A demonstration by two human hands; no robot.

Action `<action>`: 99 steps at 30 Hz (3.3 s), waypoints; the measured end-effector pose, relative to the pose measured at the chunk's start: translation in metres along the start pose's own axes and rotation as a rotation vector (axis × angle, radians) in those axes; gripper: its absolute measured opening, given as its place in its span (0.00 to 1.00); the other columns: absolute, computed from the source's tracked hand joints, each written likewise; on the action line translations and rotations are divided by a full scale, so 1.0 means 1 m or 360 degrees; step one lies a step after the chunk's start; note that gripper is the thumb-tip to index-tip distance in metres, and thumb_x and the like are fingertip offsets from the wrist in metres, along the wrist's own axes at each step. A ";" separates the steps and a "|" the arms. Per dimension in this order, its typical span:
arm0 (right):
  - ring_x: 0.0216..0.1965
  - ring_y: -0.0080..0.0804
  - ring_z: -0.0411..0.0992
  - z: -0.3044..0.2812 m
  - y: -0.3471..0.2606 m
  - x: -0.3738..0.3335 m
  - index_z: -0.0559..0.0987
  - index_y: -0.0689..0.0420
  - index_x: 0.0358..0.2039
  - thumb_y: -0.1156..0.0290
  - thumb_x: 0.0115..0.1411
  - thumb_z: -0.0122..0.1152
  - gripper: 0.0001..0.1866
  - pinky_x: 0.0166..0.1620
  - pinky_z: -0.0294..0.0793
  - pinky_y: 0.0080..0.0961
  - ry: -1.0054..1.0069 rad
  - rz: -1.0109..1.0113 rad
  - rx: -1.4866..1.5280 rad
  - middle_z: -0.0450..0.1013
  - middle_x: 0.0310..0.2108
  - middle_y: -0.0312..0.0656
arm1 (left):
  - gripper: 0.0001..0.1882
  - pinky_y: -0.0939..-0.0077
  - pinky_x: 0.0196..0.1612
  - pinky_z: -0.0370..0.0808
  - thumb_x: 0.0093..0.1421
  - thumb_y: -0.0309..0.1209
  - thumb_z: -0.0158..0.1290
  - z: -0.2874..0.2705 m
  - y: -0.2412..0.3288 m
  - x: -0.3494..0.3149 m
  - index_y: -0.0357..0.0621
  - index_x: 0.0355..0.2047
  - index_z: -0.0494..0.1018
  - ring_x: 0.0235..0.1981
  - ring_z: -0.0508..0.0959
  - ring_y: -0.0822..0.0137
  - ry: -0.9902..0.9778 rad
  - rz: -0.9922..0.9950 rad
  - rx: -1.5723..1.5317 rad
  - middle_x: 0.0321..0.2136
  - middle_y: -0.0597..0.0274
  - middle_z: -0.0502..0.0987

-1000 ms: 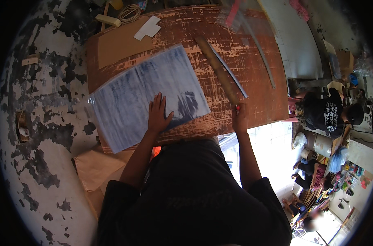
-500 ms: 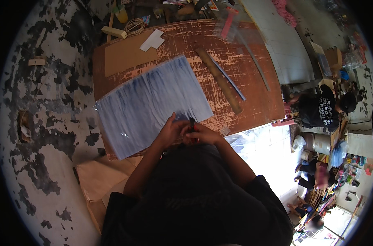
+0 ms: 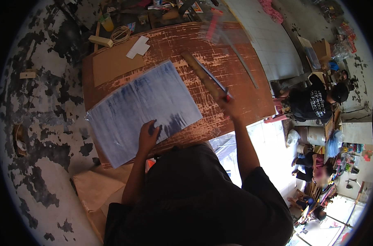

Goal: The person measures and marks clear plastic sheets on a workbench using a ruler and a marker, then checks the transparency by holding one up.

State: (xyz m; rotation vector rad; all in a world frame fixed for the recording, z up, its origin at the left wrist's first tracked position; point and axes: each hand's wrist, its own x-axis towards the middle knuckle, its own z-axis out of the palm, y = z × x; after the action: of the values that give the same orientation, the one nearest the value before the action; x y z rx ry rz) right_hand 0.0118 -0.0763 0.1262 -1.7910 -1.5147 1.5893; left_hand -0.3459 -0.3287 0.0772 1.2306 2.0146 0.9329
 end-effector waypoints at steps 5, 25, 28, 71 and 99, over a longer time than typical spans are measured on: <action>0.39 0.45 0.82 -0.135 0.076 0.152 0.83 0.61 0.49 0.56 0.57 0.75 0.26 0.44 0.79 0.38 0.1131 -0.0437 -0.0681 0.80 0.33 0.47 | 0.36 0.48 0.68 0.65 0.60 0.42 0.65 0.032 -0.018 0.001 0.39 0.64 0.71 0.68 0.65 0.39 0.0179 0.0224 0.0510 0.67 0.38 0.66; 0.37 0.47 0.82 -0.205 0.049 0.261 0.81 0.58 0.41 0.55 0.55 0.75 0.21 0.41 0.80 0.47 0.0948 -0.0198 -0.1109 0.81 0.36 0.50 | 0.44 0.34 0.75 0.42 0.68 0.51 0.57 0.092 0.022 0.061 0.39 0.74 0.56 0.78 0.47 0.40 0.0564 0.0053 0.0824 0.77 0.40 0.48; 0.28 0.44 0.81 -0.248 0.067 0.242 0.80 0.59 0.29 0.54 0.53 0.76 0.20 0.33 0.76 0.46 0.0752 -0.0273 -0.1031 0.79 0.24 0.48 | 0.45 0.35 0.76 0.40 0.69 0.55 0.53 0.107 0.015 0.091 0.40 0.76 0.53 0.79 0.44 0.41 0.0579 0.0068 0.0872 0.78 0.42 0.45; 0.39 0.43 0.84 0.087 0.194 -0.175 0.83 0.60 0.44 0.58 0.63 0.72 0.19 0.43 0.79 0.37 0.0430 -0.0008 -0.0224 0.83 0.35 0.51 | 0.49 0.33 0.74 0.50 0.64 0.57 0.61 0.115 0.031 0.148 0.40 0.73 0.55 0.76 0.52 0.42 -0.0177 0.0976 0.0934 0.74 0.42 0.52; 0.31 0.31 0.80 0.087 0.181 -0.143 0.82 0.62 0.35 0.52 0.66 0.68 0.21 0.39 0.77 0.34 0.0349 0.0006 -0.0128 0.81 0.27 0.45 | 0.51 0.37 0.77 0.46 0.70 0.62 0.48 0.123 0.024 0.151 0.40 0.78 0.43 0.79 0.45 0.48 -0.0120 0.0975 0.1056 0.78 0.46 0.43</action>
State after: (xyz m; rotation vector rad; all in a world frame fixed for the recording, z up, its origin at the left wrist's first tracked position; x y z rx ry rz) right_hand 0.0513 -0.3005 0.0316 -1.9401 -1.4914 1.3007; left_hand -0.2979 -0.1520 0.0065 2.2896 1.9767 0.4393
